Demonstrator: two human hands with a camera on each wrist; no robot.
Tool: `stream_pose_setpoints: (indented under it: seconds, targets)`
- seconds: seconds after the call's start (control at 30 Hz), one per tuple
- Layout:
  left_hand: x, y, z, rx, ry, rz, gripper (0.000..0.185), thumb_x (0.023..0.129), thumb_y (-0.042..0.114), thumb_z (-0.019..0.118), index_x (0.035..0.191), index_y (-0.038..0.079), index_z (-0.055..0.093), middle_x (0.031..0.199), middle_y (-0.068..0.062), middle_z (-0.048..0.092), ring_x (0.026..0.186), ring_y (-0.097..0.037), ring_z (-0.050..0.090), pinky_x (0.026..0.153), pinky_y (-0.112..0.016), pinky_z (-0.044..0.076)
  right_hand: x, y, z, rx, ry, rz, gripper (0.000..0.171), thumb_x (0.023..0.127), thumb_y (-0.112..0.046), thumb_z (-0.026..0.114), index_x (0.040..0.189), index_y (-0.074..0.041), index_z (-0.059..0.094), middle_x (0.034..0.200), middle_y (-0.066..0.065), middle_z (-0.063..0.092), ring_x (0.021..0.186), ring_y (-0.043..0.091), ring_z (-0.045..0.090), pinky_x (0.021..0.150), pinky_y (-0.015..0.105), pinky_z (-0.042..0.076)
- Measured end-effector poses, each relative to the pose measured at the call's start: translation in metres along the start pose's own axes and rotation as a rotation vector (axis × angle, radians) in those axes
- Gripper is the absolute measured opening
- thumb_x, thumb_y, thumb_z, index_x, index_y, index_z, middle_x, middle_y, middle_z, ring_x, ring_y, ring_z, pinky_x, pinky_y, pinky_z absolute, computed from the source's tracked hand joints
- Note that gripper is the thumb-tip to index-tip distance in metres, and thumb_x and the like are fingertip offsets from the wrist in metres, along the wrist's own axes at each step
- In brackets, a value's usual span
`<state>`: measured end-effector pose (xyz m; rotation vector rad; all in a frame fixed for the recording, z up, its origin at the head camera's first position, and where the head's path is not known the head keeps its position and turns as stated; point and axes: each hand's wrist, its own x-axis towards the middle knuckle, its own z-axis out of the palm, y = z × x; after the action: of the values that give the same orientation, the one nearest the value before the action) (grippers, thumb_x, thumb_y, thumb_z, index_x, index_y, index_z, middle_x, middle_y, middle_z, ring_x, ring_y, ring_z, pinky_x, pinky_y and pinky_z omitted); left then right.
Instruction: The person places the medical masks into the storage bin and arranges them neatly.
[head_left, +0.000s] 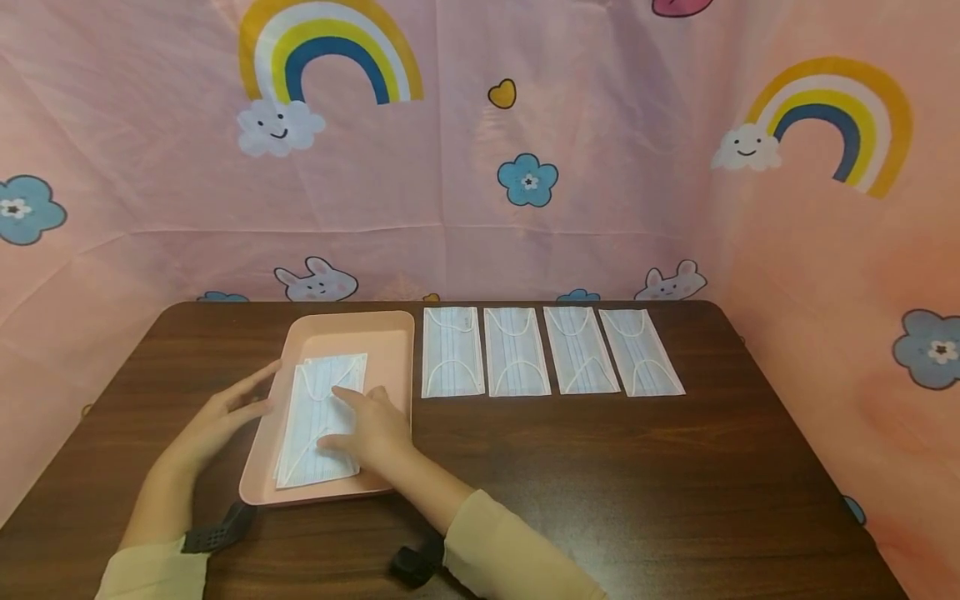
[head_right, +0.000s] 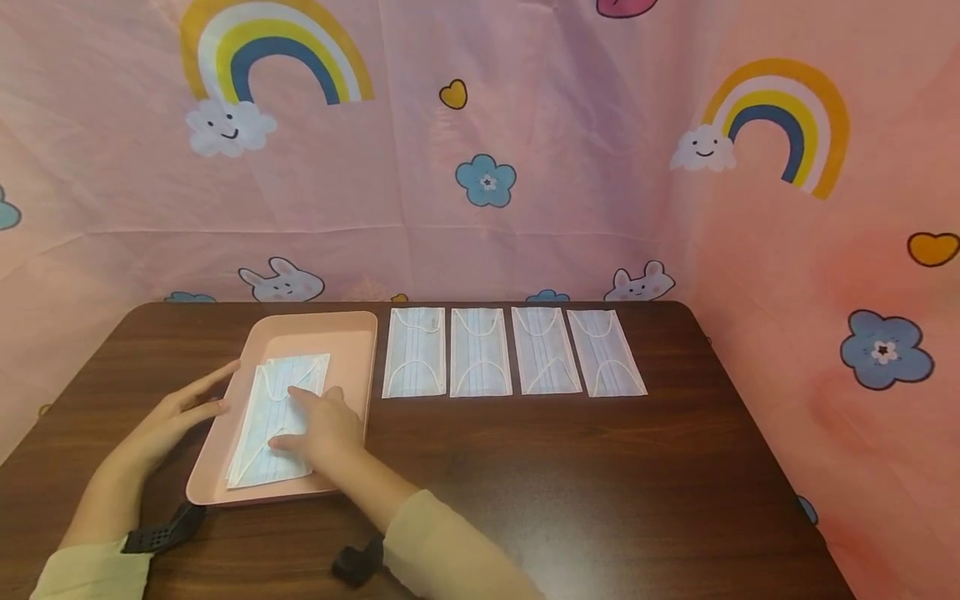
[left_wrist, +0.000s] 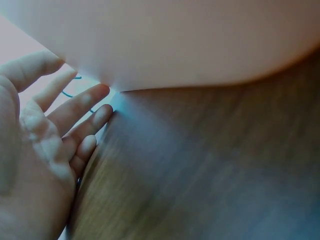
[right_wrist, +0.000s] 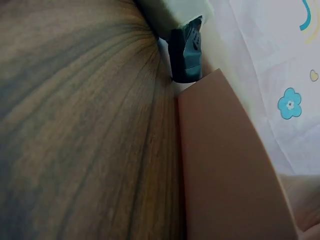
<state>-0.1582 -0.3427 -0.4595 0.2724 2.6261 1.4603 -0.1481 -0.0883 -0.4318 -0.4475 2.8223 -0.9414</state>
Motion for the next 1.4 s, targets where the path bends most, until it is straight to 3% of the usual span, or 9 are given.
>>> stream_pose_setpoints:
  seconds: [0.1,0.23,0.33,0.47,0.57,0.77,1.0,1.27,1.4]
  targets:
    - [0.0,-0.001,0.0,0.009,0.007,0.001,0.059,0.099,0.021,0.054,0.152,0.019,0.028,0.15,-0.023,0.029,0.116,-0.014,0.047,0.09,-0.031,0.039,-0.004,0.003,-0.006,0.127,-0.011,-0.061,0.067,0.075,-0.042,0.08,0.137,-0.034,0.054,0.093,-0.006,0.052,0.069,0.003,0.043,0.058,0.017,0.038]
    - [0.0,-0.001,0.0,-0.02,0.008,0.004,0.059,0.099,0.02,0.054,0.152,0.018,0.028,0.151,-0.024,0.027,0.125,-0.031,0.04,0.096,-0.053,0.034,-0.009,0.007,-0.013,0.271,-0.017,-0.152,0.061,0.08,-0.032,0.079,0.136,-0.027,0.056,0.097,-0.004,0.057,0.069,0.0,0.05,0.06,0.015,0.041]
    - [0.0,-0.001,-0.001,-0.023,0.011,0.007,0.059,0.099,0.02,0.054,0.152,0.018,0.029,0.151,-0.022,0.027,0.13,-0.029,0.034,0.098,-0.045,0.035,-0.011,0.01,-0.016,0.32,-0.007,-0.231,0.056,0.083,-0.027,0.077,0.135,-0.02,0.058,0.1,-0.001,0.061,0.075,0.0,0.056,0.064,0.012,0.043]
    - [-0.001,-0.001,-0.001,-0.012,0.008,0.003,0.059,0.099,0.021,0.054,0.152,0.019,0.029,0.151,-0.021,0.029,0.124,-0.009,0.037,0.088,-0.022,0.036,-0.014,0.015,-0.017,0.403,-0.007,-0.291,0.052,0.084,-0.022,0.075,0.134,-0.016,0.058,0.103,0.002,0.064,0.083,0.003,0.061,0.07,0.014,0.047]
    - [-0.001,0.001,0.0,-0.009,0.001,-0.003,0.06,0.099,0.022,0.054,0.152,0.018,0.028,0.15,-0.023,0.029,0.119,-0.009,0.043,0.086,-0.02,0.038,-0.018,0.019,-0.018,0.473,-0.016,-0.305,0.051,0.085,-0.021,0.075,0.133,-0.015,0.059,0.106,0.003,0.065,0.086,0.003,0.062,0.074,0.017,0.049]
    - [-0.001,0.001,0.001,-0.027,0.004,-0.006,0.06,0.099,0.021,0.054,0.152,0.018,0.028,0.151,-0.022,0.027,0.129,-0.023,0.035,0.094,-0.033,0.036,-0.027,0.026,-0.027,0.603,-0.025,-0.323,0.048,0.086,-0.017,0.074,0.131,-0.013,0.06,0.108,0.007,0.066,0.088,0.006,0.062,0.074,0.018,0.049]
    - [0.0,0.001,0.0,-0.084,0.001,-0.013,0.062,0.098,0.019,0.055,0.153,0.016,0.027,0.152,-0.025,0.021,0.133,-0.047,0.021,0.099,-0.065,0.023,-0.032,0.041,-0.039,0.632,0.022,-0.387,0.046,0.085,-0.01,0.074,0.129,-0.008,0.061,0.108,0.011,0.067,0.09,0.014,0.067,0.076,0.023,0.052]
    - [-0.001,0.002,0.001,-0.075,-0.005,-0.029,0.062,0.099,0.022,0.055,0.153,0.018,0.026,0.152,-0.025,0.023,0.129,-0.047,0.029,0.098,-0.064,0.026,-0.049,0.041,-0.085,0.662,0.043,-0.414,0.044,0.083,0.004,0.071,0.125,0.004,0.06,0.108,0.019,0.064,0.094,0.038,0.063,0.079,0.038,0.053]
    - [-0.001,0.003,0.0,-0.05,-0.004,-0.03,0.061,0.099,0.022,0.054,0.153,0.018,0.026,0.152,-0.024,0.025,0.129,-0.045,0.031,0.099,-0.047,0.033,-0.055,0.047,-0.103,0.644,0.075,-0.427,0.042,0.083,0.005,0.07,0.124,0.005,0.06,0.107,0.02,0.064,0.093,0.04,0.063,0.081,0.045,0.052]
